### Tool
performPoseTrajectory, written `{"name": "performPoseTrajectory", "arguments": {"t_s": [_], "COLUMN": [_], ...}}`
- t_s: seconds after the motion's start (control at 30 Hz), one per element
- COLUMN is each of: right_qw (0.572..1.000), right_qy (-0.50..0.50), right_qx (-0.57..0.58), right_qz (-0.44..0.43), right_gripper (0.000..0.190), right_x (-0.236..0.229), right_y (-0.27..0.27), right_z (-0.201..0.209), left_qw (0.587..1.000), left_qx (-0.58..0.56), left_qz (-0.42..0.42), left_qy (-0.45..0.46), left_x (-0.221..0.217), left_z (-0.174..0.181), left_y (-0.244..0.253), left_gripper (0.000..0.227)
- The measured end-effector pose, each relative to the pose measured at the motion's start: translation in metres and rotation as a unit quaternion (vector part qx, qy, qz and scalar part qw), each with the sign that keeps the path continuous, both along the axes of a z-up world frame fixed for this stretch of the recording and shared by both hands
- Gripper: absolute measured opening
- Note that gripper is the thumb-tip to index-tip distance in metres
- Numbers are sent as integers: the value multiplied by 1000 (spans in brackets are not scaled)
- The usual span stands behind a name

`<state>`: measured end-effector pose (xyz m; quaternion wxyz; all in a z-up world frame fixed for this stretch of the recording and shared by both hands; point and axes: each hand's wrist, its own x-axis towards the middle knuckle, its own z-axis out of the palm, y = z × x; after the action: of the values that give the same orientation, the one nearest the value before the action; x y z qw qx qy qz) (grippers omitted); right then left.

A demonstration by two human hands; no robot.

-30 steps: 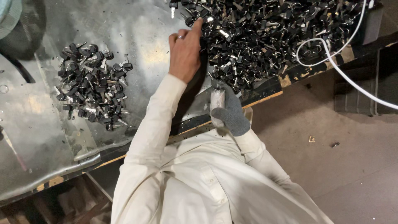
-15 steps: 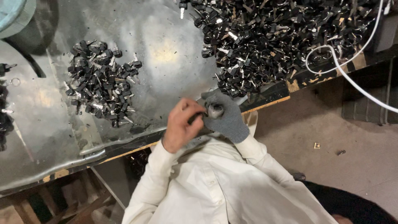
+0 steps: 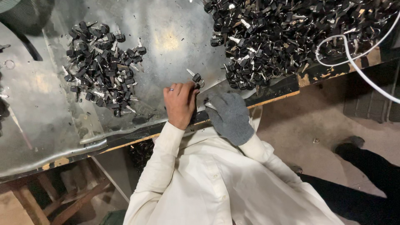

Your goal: The person repeatedly picks up a key and a black plastic key head, then presses the head onto the key's shank using a handheld tool. They place the assembled key into a growing pile on the metal table and continue the process with additional keys from a large pile.

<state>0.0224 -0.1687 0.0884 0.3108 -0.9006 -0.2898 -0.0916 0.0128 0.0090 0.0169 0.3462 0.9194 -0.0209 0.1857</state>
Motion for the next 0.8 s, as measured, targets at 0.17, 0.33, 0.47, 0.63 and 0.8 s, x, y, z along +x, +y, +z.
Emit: {"name": "performPoseTrajectory", "arguments": {"t_s": [0.17,0.33,0.47,0.63,0.8], "right_qw": [998,998,997,992,994], "right_qy": [54,39,59,112,93], "right_qx": [32,40,-17,59,47], "right_qz": [-22,39,37,26,20], "right_gripper": [34,26,28,25,26], "right_x": [17,29,29,36,33], "right_y": [4,16,16,12,7], "right_z": [-12,-13,-14,-18,-21], "left_qw": [997,997,998,987,994], "left_qx": [-71,-76,-53,-128,-85], "left_qz": [33,32,36,93,63], "left_qy": [-21,-12,-9,-20,-1], "left_x": [-9,-8,-9,-6,-3], "left_z": [-3,-11,-15,-11,-13], "left_y": [-8,-4,-7,-8,-6], "left_gripper": [18,14,22,28,17]}}
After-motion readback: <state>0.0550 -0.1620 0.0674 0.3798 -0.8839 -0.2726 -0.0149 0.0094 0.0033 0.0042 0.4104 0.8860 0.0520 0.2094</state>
